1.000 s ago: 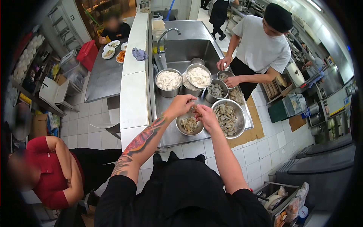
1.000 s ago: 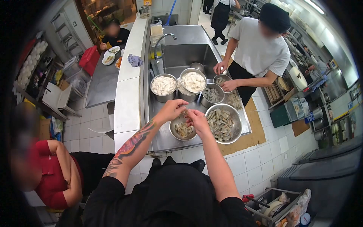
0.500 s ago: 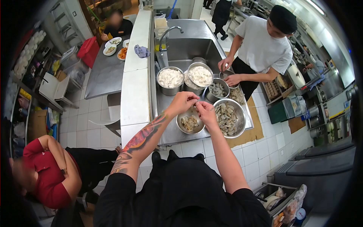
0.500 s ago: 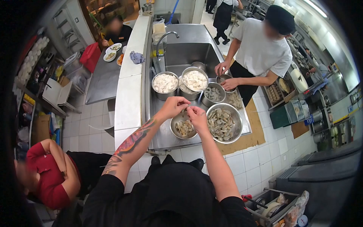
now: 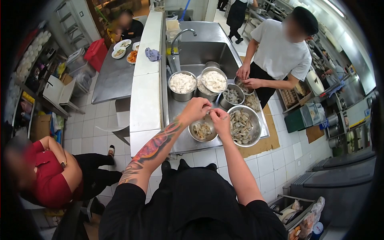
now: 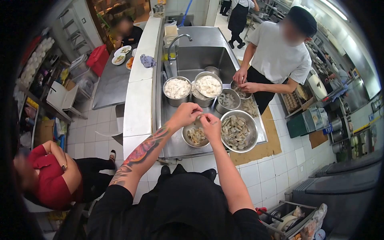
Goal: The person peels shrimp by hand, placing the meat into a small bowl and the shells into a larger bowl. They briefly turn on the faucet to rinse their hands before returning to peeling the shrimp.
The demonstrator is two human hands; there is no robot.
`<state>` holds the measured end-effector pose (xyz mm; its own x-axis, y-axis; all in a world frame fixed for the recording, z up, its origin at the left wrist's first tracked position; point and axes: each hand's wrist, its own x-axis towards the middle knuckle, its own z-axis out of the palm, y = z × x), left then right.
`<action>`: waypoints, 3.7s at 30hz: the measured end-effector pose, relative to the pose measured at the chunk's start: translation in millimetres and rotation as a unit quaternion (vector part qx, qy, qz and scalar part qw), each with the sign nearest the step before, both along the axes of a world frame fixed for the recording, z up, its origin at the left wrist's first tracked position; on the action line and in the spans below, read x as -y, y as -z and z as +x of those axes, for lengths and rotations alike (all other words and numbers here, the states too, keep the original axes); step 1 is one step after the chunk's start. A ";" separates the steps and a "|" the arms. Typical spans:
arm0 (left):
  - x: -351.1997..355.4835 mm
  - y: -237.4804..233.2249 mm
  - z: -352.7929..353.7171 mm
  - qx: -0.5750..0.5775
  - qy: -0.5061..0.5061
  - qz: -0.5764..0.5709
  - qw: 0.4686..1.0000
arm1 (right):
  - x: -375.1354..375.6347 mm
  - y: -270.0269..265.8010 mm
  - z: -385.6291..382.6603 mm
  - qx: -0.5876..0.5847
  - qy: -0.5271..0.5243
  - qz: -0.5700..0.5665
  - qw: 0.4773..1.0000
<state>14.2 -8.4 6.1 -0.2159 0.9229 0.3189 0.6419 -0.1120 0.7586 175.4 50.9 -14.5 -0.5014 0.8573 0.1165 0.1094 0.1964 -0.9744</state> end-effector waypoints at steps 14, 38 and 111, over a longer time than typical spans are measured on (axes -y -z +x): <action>3.9 1.9 -13.9 0.041 -0.034 -0.122 0.991 | -10.7 77.3 11.2 0.294 -0.072 0.252 0.919; 3.4 1.7 -3.1 0.096 0.003 -0.139 0.986 | 1.8 7.7 -2.4 0.130 -0.077 0.103 0.983; 1.6 8.7 2.1 -0.031 -0.016 -0.049 0.998 | -12.7 46.1 5.8 -0.064 0.049 -0.010 0.997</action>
<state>16.3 -10.0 -2.6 -0.2279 0.9435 0.2405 0.6892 -0.0182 0.7243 181.2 63.6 -60.6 -0.3979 0.9040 0.1563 0.0019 0.1712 -0.9852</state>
